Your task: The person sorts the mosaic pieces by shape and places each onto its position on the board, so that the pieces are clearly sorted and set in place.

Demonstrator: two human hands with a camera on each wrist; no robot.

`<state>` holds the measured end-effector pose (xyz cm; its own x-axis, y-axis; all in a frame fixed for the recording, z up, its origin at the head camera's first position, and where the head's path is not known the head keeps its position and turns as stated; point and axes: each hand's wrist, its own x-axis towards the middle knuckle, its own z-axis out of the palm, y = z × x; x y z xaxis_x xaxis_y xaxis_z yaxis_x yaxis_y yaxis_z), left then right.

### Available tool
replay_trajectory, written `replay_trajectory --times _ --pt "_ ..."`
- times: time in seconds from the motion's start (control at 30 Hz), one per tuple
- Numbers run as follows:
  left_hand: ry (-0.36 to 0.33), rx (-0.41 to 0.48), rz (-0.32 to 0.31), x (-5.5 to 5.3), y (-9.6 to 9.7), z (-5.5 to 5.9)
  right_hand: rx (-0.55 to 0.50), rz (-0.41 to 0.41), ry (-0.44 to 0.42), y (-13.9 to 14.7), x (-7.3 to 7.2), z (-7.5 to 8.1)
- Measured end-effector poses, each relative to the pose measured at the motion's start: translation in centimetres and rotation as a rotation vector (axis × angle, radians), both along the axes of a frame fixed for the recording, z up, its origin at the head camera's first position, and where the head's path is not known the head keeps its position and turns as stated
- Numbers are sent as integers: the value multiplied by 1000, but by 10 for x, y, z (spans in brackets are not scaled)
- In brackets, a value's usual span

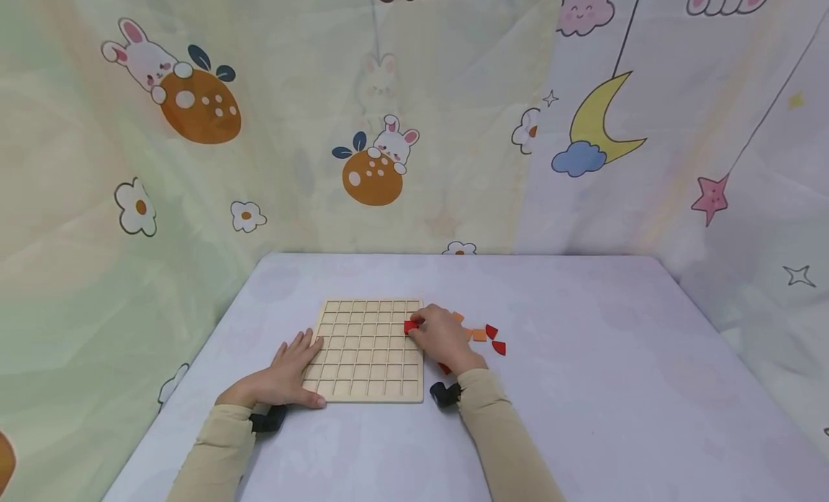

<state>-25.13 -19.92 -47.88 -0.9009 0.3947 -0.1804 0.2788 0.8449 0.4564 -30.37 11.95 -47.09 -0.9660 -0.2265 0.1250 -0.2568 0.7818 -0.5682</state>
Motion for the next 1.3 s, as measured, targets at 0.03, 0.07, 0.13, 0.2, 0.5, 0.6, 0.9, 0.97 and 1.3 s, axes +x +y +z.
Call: replay_trajectory --times 0.03,0.07,0.13,0.2,0.5,0.6,0.9,0.97,1.3 --pt "-1 1 3 0 0 0 3 3 4 -1 0 0" --pt "-1 2 5 0 0 -1 2 10 8 -3 1 0" --pt "-3 12 6 1 0 -1 3 24 15 -6 1 0" --pt "-1 19 5 1 0 0 14 32 25 -9 2 0" --pt "11 20 11 2 -1 0 37 37 80 -16 1 1" --pt "13 27 11 2 -1 0 28 40 90 -16 -1 2" --pt "-10 117 32 1 -7 -7 12 35 72 -15 -5 1" --pt "13 176 80 0 -7 -9 7 38 69 -15 -5 1" --pt "105 304 248 -4 -6 -14 0 63 48 -19 -7 3"
